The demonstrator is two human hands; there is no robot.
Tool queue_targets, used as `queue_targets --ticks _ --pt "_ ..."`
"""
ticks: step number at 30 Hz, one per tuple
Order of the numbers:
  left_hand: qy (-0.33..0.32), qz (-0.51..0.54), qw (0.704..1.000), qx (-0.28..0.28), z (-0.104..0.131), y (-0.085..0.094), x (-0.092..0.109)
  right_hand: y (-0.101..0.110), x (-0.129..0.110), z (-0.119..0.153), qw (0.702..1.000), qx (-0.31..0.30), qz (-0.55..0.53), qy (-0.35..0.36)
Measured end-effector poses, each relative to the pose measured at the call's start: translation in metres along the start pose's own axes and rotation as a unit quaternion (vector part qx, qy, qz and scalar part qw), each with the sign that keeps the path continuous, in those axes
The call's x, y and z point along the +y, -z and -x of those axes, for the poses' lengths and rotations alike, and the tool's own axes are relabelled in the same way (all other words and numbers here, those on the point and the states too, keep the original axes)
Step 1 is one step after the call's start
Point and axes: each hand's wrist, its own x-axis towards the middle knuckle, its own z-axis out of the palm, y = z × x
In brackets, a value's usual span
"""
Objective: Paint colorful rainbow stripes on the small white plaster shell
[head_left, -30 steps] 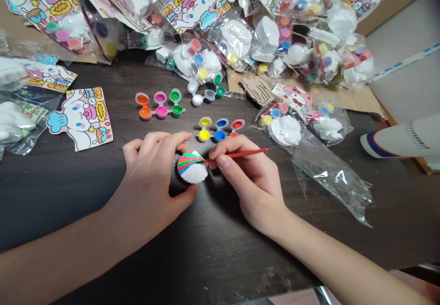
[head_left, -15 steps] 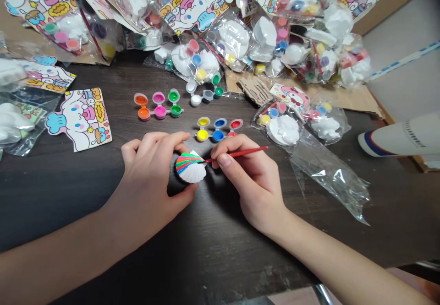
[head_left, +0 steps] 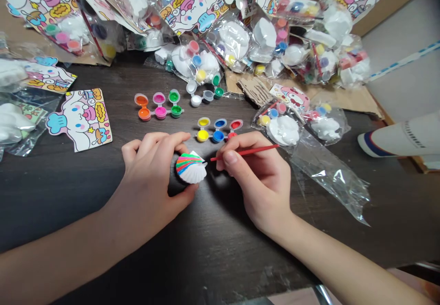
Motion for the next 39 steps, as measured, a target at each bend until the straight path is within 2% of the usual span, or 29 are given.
queue_targets --ticks 9,16,39 --pt "-0.001 0.002 1.0 -0.002 -0.0003 -0.0001 0.0001 -0.004 -0.001 -0.0011 0.999 -0.01 -0.024 -0.031" --pt "0.007 -0.003 1.0 -0.013 -0.0008 0.001 0.0007 -0.0039 -0.0016 -0.001 1.0 -0.013 -0.006 -0.021" --pt "-0.012 0.003 1.0 0.011 0.0002 -0.0011 -0.0015 -0.0028 0.0005 -0.0016 1.0 0.005 0.025 -0.006"
